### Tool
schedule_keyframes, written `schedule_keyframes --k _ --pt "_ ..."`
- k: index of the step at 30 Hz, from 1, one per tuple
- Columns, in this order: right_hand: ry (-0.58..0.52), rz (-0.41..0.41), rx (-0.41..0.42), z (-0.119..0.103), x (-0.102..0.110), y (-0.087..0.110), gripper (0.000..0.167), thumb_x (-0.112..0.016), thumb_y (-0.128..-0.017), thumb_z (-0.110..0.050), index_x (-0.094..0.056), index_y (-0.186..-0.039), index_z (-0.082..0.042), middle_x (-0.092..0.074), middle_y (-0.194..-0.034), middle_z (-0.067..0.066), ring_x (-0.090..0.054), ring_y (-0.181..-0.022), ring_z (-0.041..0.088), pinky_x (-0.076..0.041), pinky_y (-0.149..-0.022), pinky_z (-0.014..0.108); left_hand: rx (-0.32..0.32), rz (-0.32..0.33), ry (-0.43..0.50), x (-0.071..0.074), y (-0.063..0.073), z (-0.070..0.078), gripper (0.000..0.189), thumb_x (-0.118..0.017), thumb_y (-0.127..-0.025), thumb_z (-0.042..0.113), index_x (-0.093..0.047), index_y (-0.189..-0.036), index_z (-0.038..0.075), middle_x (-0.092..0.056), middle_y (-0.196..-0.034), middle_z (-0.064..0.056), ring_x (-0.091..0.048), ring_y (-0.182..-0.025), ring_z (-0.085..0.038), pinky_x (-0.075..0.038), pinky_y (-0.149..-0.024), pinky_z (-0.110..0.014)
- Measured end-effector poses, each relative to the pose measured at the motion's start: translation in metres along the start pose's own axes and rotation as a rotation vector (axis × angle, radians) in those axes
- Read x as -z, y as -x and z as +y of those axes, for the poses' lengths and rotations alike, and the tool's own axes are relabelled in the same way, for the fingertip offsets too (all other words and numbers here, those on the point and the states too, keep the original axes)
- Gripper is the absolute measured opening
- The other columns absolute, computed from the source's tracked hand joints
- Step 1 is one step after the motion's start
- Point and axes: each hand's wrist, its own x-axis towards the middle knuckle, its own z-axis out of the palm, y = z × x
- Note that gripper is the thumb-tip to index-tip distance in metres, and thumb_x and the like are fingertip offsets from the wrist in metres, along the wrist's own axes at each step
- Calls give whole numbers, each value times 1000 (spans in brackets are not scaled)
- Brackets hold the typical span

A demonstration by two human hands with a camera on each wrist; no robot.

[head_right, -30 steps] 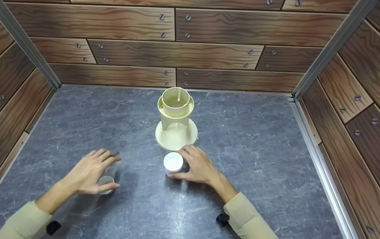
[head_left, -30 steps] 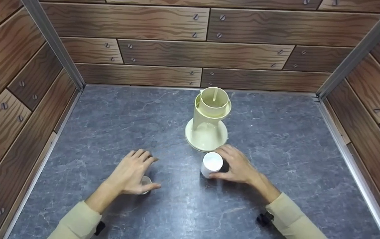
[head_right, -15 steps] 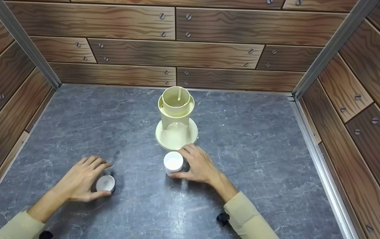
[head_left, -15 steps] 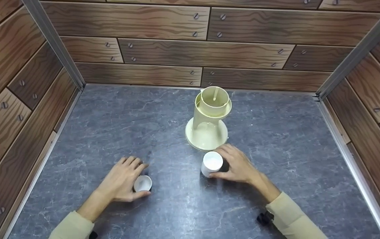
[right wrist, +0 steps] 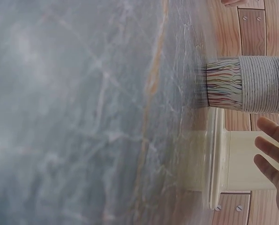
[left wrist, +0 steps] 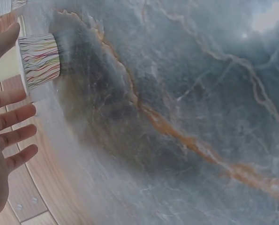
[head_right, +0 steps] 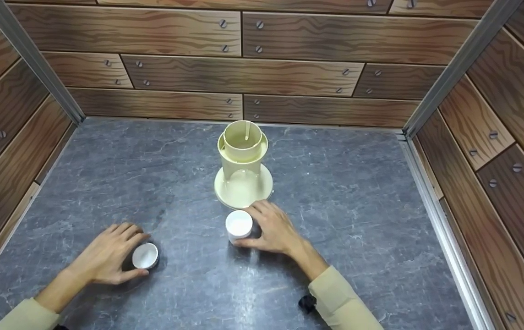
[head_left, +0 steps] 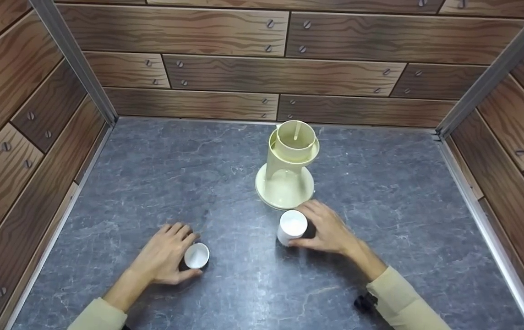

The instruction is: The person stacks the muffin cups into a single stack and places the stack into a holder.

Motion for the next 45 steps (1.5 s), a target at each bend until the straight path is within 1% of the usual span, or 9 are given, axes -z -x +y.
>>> schedule_keyframes --k 8,13,17,23,29,36,45 --pt "8 15 12 0 0 -1 73 -87 -74 -65 -69 -127 -19 -72 -123 0 -67 -116 20 -58 -97 45 -21 36 -17 -2 0 1 72 -78 -75 72 -69 -117 14 -68 -110 -5 -63 -106 -25 -54 -89 -44" --pt "12 17 11 0 -1 -1 72 -86 -75 -65 -69 -127 -19 -72 -122 0 -67 -116 20 -58 -96 45 -31 40 -14 -4 0 0 67 -79 -74 71 -68 -110 16 -66 -106 -4 -62 -104 -25 -53 -87 -42" --pt "9 12 9 0 0 0 73 -86 -75 -65 -69 -128 -18 -72 -123 0 -67 -116 20 -58 -97 45 -33 41 -15 -5 1 0 66 -79 -74 69 -69 -110 15 -67 -106 -5 -63 -104 -25 -54 -88 -43" --pt "10 11 7 0 -1 0 73 -86 -75 -65 -69 -128 -18 -72 -123 0 -66 -116 20 -58 -97 45 -34 54 -8 -5 -1 0 63 -81 -72 68 -68 -106 17 -66 -103 -3 -62 -100 -24 -53 -85 -42" --pt "5 14 5 0 -1 1 72 -86 -75 -64 -69 -128 -18 -72 -123 0 -66 -116 20 -58 -96 45 -28 45 -4 -4 -2 2 63 -80 -74 68 -68 -107 16 -67 -105 -4 -62 -101 -24 -54 -85 -43" --pt "1 5 -1 0 -1 0 74 -87 -75 -64 -69 -128 -17 -72 -124 2 -66 -117 21 -58 -98 45 -29 35 15 -3 -8 6 62 -78 -76 69 -69 -107 17 -67 -106 -3 -62 -100 -23 -53 -83 -41" --pt "-15 -1 -5 -1 0 0 73 -85 -76 -67 -69 -130 -19 -72 -125 1 -67 -118 21 -58 -98 46 -40 71 41 -2 -20 13 61 -79 -76 69 -70 -108 17 -67 -104 -2 -62 -97 -21 -52 -80 -37"
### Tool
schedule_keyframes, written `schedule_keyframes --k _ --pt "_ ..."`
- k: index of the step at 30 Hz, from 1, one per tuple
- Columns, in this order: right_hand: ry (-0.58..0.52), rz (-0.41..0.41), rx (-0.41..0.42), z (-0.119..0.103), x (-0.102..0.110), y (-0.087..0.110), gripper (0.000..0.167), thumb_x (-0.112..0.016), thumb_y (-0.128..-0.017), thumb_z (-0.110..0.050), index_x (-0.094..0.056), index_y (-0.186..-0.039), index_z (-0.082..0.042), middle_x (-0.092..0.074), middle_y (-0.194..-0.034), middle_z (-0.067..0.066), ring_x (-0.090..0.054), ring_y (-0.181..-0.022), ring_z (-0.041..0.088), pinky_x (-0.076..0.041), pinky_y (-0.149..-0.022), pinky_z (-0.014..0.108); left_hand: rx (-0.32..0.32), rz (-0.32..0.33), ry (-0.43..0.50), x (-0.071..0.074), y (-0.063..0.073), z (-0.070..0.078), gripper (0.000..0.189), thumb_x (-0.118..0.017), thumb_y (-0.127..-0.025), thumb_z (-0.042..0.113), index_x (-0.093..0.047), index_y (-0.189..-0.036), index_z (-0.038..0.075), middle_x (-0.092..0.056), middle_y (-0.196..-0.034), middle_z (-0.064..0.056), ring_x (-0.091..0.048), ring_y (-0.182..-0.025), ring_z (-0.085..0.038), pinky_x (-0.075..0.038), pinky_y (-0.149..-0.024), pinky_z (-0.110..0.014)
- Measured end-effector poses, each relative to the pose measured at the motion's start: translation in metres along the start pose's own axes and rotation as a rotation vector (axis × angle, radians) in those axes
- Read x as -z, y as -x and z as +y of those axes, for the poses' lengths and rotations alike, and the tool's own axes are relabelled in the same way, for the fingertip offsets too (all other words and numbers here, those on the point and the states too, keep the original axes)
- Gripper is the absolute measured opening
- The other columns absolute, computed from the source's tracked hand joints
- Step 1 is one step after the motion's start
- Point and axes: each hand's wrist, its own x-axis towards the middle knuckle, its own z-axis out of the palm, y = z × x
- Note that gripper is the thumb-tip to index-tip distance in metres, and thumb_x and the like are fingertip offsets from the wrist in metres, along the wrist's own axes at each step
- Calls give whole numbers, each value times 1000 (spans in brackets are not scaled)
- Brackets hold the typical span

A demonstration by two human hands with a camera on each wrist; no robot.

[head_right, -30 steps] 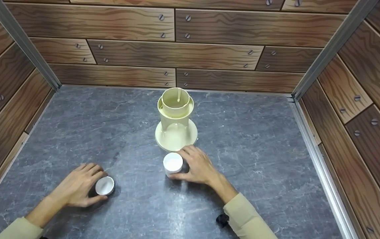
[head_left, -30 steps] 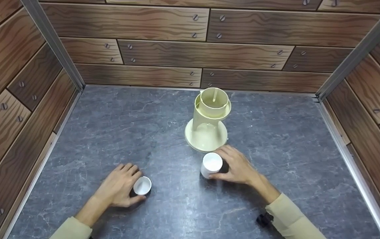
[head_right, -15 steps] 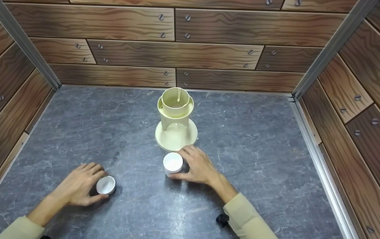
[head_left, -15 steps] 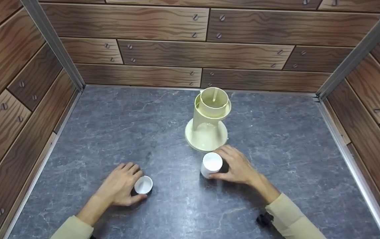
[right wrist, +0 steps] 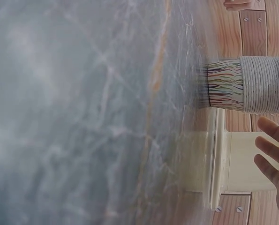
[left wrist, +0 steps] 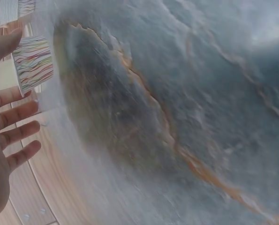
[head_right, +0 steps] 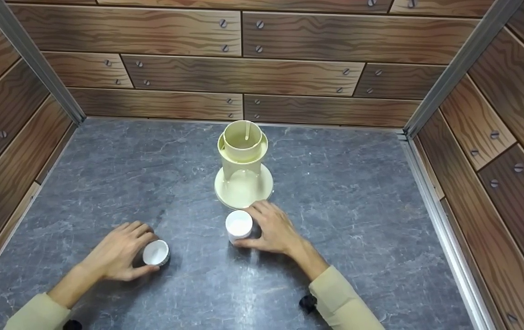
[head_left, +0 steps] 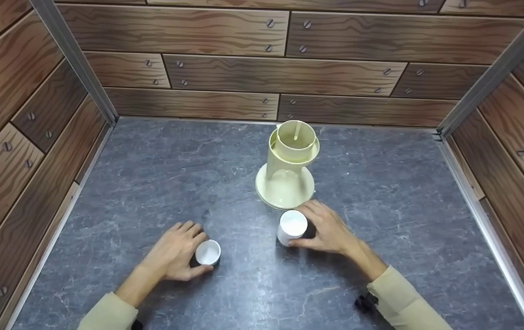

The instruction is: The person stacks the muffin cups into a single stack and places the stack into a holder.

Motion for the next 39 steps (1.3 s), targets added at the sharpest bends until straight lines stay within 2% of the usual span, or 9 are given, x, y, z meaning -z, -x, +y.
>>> schedule_keyframes --k 9,16,21,29,39 --pt "5 8 3 1 -1 1 74 -84 -76 -67 -69 -129 -18 -72 -124 1 -67 -117 21 -58 -97 45 -21 6 4 -2 -14 7 63 -76 -78 71 -71 -108 17 -68 -105 -2 -61 -97 -20 -51 -80 -36" --pt "1 7 3 1 -1 1 75 -87 -75 -64 -69 -130 -16 -73 -125 3 -67 -118 22 -58 -99 47 -1 -4 12 0 -26 12 63 -75 -80 71 -71 -111 17 -69 -107 -3 -62 -98 -21 -53 -79 -37" --pt "13 9 9 1 -1 1 75 -86 -75 -66 -69 -129 -17 -72 -124 2 -67 -117 22 -58 -98 46 4 8 3 2 -33 16 65 -74 -80 73 -72 -112 16 -71 -109 -4 -63 -99 -22 -53 -79 -38" --pt "13 7 16 1 0 0 76 -81 -78 -70 -68 -132 -18 -72 -128 7 -67 -120 24 -57 -99 48 6 13 14 3 -45 23 63 -73 -82 73 -71 -112 17 -71 -109 -3 -64 -102 -23 -55 -82 -39" --pt "17 -1 4 0 0 0 77 -81 -78 -70 -68 -132 -18 -72 -128 8 -67 -119 25 -58 -99 49 18 40 32 4 -58 31 62 -71 -82 74 -70 -110 19 -71 -109 -1 -64 -100 -21 -55 -81 -38"
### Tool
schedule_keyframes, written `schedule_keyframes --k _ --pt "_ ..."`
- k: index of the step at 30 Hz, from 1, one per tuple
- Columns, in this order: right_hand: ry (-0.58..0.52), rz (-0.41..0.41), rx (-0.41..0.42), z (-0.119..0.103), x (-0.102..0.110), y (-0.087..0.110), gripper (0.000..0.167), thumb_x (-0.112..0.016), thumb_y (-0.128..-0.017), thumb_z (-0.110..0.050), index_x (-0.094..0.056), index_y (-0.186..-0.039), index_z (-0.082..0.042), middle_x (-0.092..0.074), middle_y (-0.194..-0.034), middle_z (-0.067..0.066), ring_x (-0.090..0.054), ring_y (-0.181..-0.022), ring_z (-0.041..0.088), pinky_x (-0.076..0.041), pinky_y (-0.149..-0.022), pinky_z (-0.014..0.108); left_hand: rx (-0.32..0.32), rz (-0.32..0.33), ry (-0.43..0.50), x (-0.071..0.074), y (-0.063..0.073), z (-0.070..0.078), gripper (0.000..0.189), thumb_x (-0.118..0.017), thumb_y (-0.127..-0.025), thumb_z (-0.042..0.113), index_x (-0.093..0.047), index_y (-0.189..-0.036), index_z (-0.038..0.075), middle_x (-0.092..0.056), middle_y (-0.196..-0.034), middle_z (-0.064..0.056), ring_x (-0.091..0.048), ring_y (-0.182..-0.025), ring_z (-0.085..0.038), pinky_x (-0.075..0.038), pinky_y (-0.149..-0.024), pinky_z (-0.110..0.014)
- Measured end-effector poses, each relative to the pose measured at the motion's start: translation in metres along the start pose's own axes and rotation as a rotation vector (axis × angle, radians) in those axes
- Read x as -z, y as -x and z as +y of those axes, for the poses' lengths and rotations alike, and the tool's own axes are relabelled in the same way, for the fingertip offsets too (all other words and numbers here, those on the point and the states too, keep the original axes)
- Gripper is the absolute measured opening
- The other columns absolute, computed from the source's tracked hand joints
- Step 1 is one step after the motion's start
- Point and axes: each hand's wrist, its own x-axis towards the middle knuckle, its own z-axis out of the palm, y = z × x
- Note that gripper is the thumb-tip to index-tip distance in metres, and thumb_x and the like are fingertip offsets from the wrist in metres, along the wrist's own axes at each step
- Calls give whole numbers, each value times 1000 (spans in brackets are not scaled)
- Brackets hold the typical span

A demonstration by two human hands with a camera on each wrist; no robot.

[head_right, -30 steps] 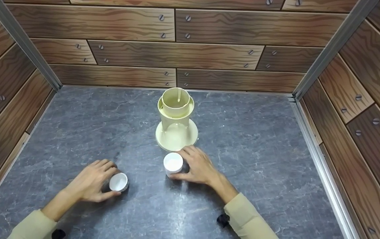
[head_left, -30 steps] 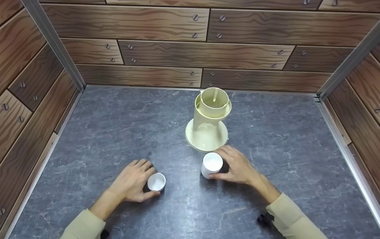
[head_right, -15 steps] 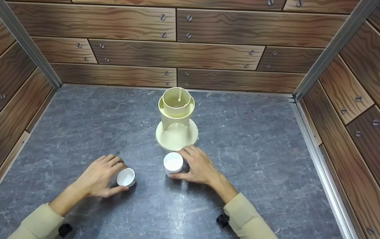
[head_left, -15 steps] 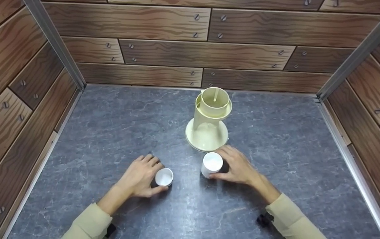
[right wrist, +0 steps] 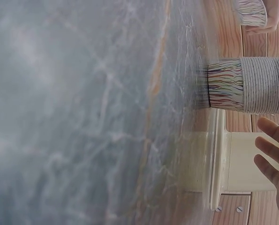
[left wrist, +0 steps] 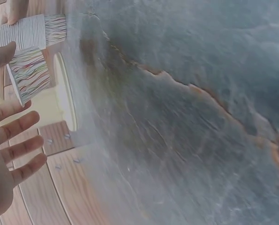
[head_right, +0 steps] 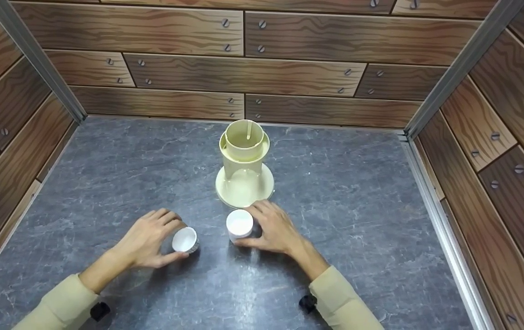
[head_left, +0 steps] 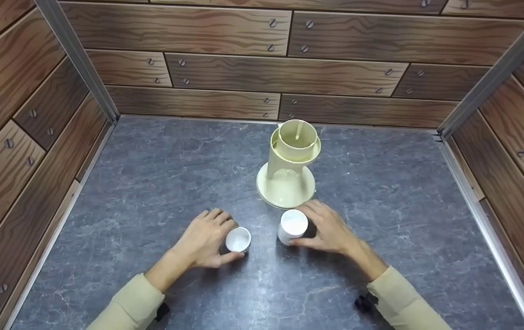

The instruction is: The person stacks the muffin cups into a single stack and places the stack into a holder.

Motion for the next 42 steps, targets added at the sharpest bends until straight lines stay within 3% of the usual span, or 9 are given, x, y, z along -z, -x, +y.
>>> schedule_keyframes --k 10,16,24,31,42 --pt "-1 -9 -11 0 0 0 79 -79 -78 -72 -68 -132 -16 -72 -128 5 -67 -119 24 -58 -101 48 3 25 92 4 -17 12 61 -73 -82 71 -70 -112 19 -72 -112 -1 -65 -104 -22 -57 -84 -40" --pt "2 -4 -1 0 0 0 76 -81 -77 -71 -68 -131 -17 -72 -126 3 -67 -118 22 -58 -100 47 -22 60 101 4 -27 17 59 -74 -82 70 -70 -113 20 -71 -111 0 -64 -103 -20 -56 -83 -38" --pt "-1 -1 7 1 0 1 76 -82 -78 -69 -68 -131 -17 -72 -126 3 -67 -119 23 -57 -101 48 -34 39 107 10 -41 21 60 -67 -86 73 -69 -116 22 -70 -114 2 -64 -106 -19 -55 -84 -36" --pt "0 15 34 1 -1 -1 77 -79 -79 -71 -69 -131 -15 -73 -127 6 -67 -119 24 -57 -100 48 -58 79 99 19 -53 23 59 -72 -83 72 -70 -115 21 -71 -110 2 -63 -102 -18 -55 -81 -35" --pt "-16 13 35 1 0 0 80 -81 -79 -69 -68 -133 -12 -73 -129 9 -67 -121 26 -57 -103 50 -93 63 100 28 -67 28 65 -70 -84 72 -70 -122 20 -71 -120 0 -65 -109 -21 -56 -84 -38"
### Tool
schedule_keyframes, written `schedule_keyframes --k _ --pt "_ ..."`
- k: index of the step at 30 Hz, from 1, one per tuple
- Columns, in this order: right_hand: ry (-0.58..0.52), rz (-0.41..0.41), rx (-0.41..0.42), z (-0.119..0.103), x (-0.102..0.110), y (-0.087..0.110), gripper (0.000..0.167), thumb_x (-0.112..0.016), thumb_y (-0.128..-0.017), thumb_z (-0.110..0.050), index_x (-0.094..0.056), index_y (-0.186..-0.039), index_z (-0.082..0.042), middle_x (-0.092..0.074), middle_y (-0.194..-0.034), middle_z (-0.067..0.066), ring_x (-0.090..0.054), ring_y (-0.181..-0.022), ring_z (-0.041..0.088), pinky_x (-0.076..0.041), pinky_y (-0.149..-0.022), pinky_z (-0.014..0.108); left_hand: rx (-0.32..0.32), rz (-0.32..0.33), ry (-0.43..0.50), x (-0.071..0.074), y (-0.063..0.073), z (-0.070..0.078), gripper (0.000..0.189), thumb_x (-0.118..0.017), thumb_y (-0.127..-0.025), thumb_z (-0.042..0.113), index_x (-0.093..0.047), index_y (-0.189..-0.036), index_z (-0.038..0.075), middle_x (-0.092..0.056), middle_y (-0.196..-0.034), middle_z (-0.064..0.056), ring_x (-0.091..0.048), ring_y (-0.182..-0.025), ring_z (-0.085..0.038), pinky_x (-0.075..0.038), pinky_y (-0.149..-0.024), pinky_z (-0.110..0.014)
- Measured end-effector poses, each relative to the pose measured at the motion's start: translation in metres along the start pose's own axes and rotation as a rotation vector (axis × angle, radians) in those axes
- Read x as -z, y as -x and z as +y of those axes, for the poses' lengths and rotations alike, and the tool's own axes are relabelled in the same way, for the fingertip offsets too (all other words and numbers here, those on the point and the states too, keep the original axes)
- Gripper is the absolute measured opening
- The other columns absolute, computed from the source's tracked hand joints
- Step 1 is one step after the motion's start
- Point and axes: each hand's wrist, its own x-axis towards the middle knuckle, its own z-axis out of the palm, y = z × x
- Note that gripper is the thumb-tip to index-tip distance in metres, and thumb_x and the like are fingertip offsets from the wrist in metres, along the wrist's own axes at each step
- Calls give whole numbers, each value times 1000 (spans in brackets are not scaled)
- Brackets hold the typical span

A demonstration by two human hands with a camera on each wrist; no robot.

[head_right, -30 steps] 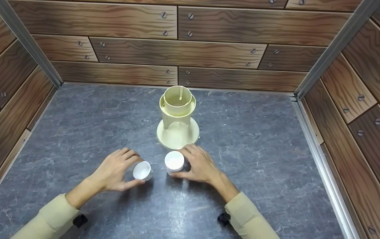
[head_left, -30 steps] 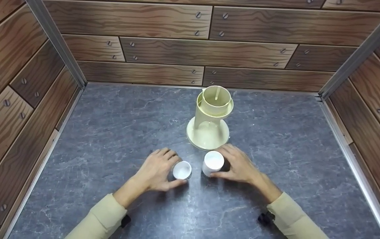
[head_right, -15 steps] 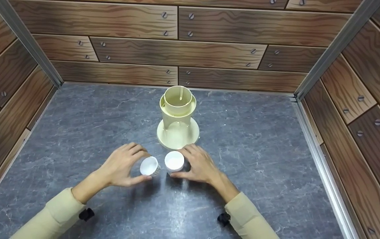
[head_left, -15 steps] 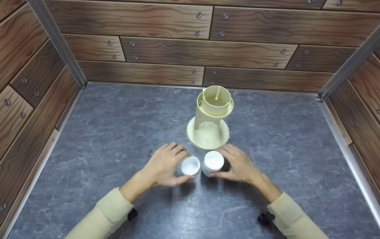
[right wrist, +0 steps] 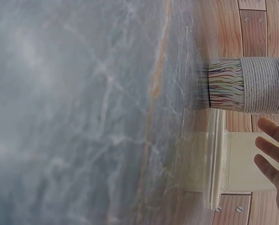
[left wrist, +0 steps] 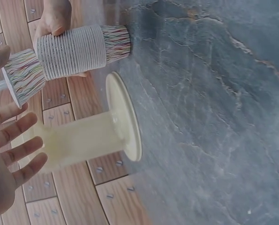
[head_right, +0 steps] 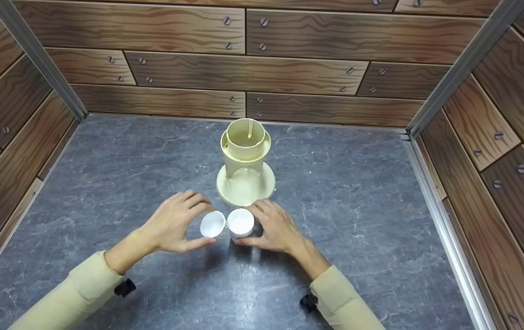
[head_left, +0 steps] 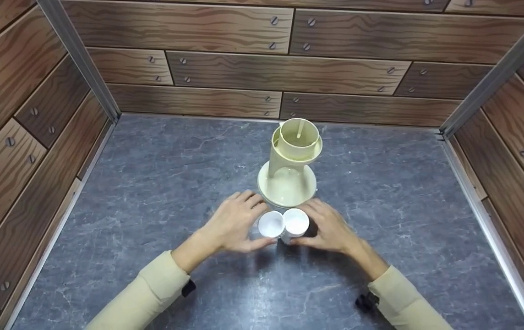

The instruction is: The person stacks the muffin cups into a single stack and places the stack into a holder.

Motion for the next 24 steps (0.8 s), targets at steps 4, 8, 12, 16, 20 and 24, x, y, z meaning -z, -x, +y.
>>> schedule_keyframes --k 4,8,12,16,20,24 --pt "5 -2 -5 0 0 0 81 -80 -79 -71 -68 -133 -11 -73 -130 10 -67 -121 26 -57 -102 50 -27 -14 -7 -1 -5 2 67 -67 -86 73 -69 -127 20 -70 -124 0 -64 -111 -21 -56 -85 -37" --pt "16 1 -3 0 0 1 81 -79 -80 -71 -68 -133 -11 -73 -129 9 -67 -121 26 -57 -102 49 -38 -24 -11 -2 -8 4 66 -64 -87 74 -69 -126 20 -69 -120 1 -63 -109 -20 -56 -85 -37" --pt "24 4 6 0 0 1 80 -79 -80 -71 -67 -133 -12 -72 -129 8 -67 -120 26 -57 -102 49 -42 -14 10 -3 -11 7 65 -64 -88 73 -69 -126 20 -69 -122 0 -63 -113 -20 -56 -87 -37" --pt "30 11 16 1 0 2 81 -79 -80 -71 -68 -133 -11 -72 -129 8 -68 -120 27 -57 -102 49 -48 -6 23 -5 -13 10 67 -62 -89 73 -67 -129 19 -68 -127 0 -63 -119 -21 -56 -90 -37" --pt "38 15 25 2 0 2 78 -80 -80 -68 -68 -132 -12 -72 -128 6 -67 -119 26 -57 -101 48 -54 10 11 -6 -17 12 66 -60 -90 75 -68 -126 20 -69 -123 0 -63 -116 -19 -55 -89 -35" --pt "43 18 35 2 -1 2 74 -81 -80 -64 -68 -131 -13 -72 -128 6 -67 -118 26 -57 -100 49 -62 33 2 -7 -20 13 64 -61 -89 75 -70 -120 20 -69 -117 1 -63 -111 -19 -54 -85 -33"
